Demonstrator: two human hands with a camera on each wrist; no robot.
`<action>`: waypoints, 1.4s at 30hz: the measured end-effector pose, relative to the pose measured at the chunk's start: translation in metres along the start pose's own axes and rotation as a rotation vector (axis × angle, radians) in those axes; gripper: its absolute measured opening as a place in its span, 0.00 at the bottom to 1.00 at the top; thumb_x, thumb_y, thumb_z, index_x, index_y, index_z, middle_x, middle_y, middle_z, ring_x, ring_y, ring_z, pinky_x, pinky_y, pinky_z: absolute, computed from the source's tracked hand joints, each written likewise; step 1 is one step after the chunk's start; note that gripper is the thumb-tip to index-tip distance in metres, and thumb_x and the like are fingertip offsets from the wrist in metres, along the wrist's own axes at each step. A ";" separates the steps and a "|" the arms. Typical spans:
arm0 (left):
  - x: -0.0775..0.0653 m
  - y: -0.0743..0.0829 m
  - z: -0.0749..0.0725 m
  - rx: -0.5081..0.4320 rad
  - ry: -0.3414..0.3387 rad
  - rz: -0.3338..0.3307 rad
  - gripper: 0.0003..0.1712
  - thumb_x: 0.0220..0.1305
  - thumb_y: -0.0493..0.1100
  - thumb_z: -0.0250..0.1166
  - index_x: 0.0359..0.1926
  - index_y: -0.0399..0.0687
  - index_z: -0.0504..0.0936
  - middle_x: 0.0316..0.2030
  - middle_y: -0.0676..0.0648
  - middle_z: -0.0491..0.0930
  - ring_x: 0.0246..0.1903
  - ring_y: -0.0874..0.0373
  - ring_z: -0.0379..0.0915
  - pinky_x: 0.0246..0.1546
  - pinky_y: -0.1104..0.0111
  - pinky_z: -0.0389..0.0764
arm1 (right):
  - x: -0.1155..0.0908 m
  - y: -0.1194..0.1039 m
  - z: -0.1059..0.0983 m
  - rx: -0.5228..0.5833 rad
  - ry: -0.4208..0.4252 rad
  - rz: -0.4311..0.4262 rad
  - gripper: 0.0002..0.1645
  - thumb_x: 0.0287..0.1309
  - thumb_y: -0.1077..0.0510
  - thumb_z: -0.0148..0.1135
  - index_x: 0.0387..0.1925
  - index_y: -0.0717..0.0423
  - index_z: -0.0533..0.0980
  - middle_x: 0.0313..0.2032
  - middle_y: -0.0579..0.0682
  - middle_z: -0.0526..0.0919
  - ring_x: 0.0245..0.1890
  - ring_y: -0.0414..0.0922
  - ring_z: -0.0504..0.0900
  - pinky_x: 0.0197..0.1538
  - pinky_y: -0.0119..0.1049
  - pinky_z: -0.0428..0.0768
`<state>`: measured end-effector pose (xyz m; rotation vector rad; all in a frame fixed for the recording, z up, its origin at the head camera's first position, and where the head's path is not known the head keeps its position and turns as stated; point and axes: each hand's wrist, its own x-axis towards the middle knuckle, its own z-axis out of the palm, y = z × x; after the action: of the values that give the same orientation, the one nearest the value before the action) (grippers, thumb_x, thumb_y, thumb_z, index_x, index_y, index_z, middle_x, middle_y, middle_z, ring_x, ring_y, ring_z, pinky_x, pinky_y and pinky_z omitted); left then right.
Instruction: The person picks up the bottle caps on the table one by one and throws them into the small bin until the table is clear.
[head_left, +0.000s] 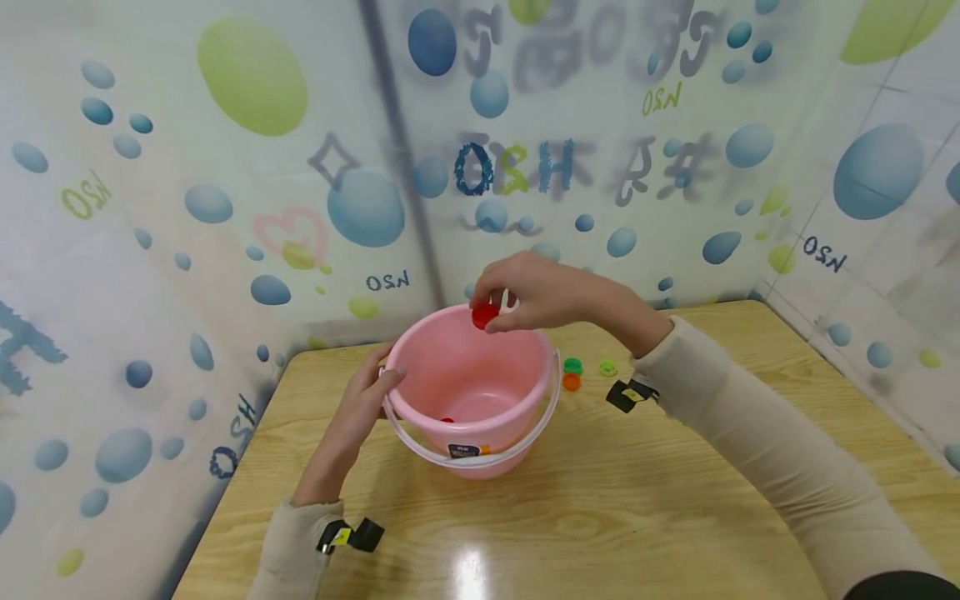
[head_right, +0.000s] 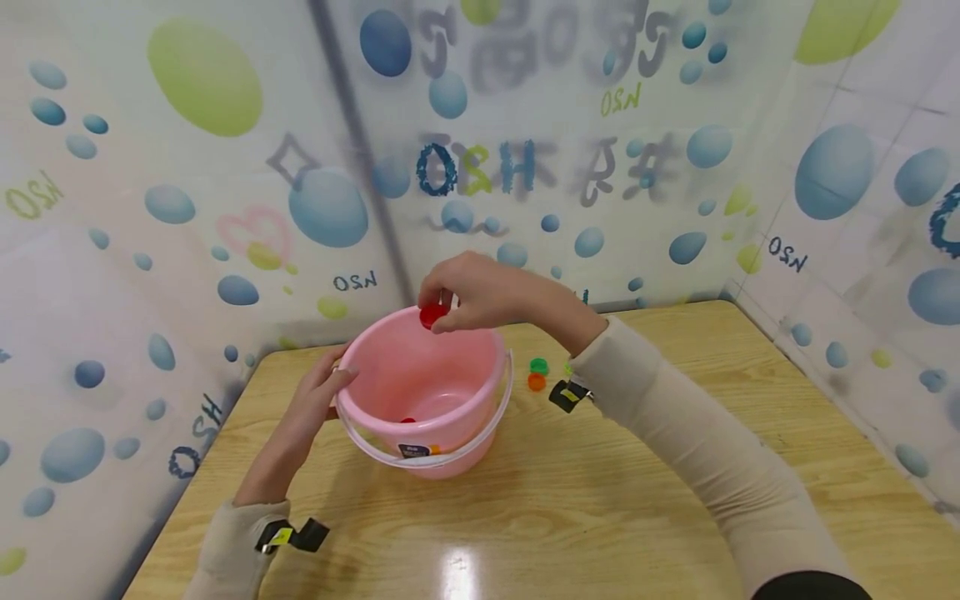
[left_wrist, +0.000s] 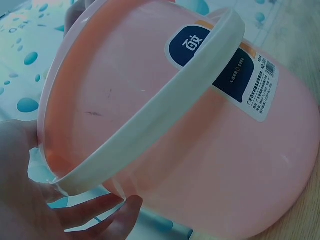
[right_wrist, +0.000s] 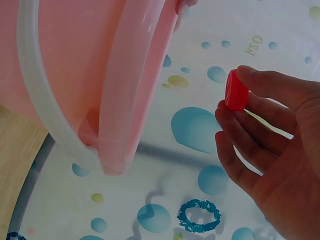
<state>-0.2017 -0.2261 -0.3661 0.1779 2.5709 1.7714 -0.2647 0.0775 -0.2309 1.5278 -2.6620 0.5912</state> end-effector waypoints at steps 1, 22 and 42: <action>0.000 0.000 0.000 0.000 0.000 0.000 0.30 0.77 0.56 0.53 0.75 0.59 0.65 0.60 0.39 0.80 0.43 0.41 0.83 0.41 0.65 0.85 | 0.001 -0.001 0.000 0.002 -0.001 0.000 0.18 0.61 0.55 0.73 0.52 0.54 0.84 0.46 0.47 0.87 0.45 0.42 0.85 0.48 0.37 0.87; -0.001 0.000 -0.001 0.005 0.000 0.011 0.29 0.77 0.56 0.53 0.75 0.60 0.66 0.62 0.41 0.79 0.44 0.41 0.83 0.41 0.65 0.85 | 0.018 -0.011 0.003 0.032 -0.026 -0.031 0.16 0.61 0.53 0.73 0.49 0.51 0.82 0.44 0.44 0.88 0.45 0.41 0.84 0.48 0.37 0.86; -0.001 0.003 0.001 -0.014 0.003 -0.010 0.30 0.77 0.54 0.53 0.76 0.58 0.65 0.58 0.36 0.80 0.40 0.52 0.85 0.39 0.67 0.86 | 0.020 -0.014 0.009 0.043 -0.069 -0.028 0.19 0.60 0.55 0.74 0.52 0.54 0.81 0.49 0.48 0.87 0.48 0.45 0.85 0.51 0.41 0.85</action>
<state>-0.2002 -0.2244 -0.3636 0.1618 2.5555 1.7870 -0.2622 0.0514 -0.2309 1.6233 -2.6894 0.6100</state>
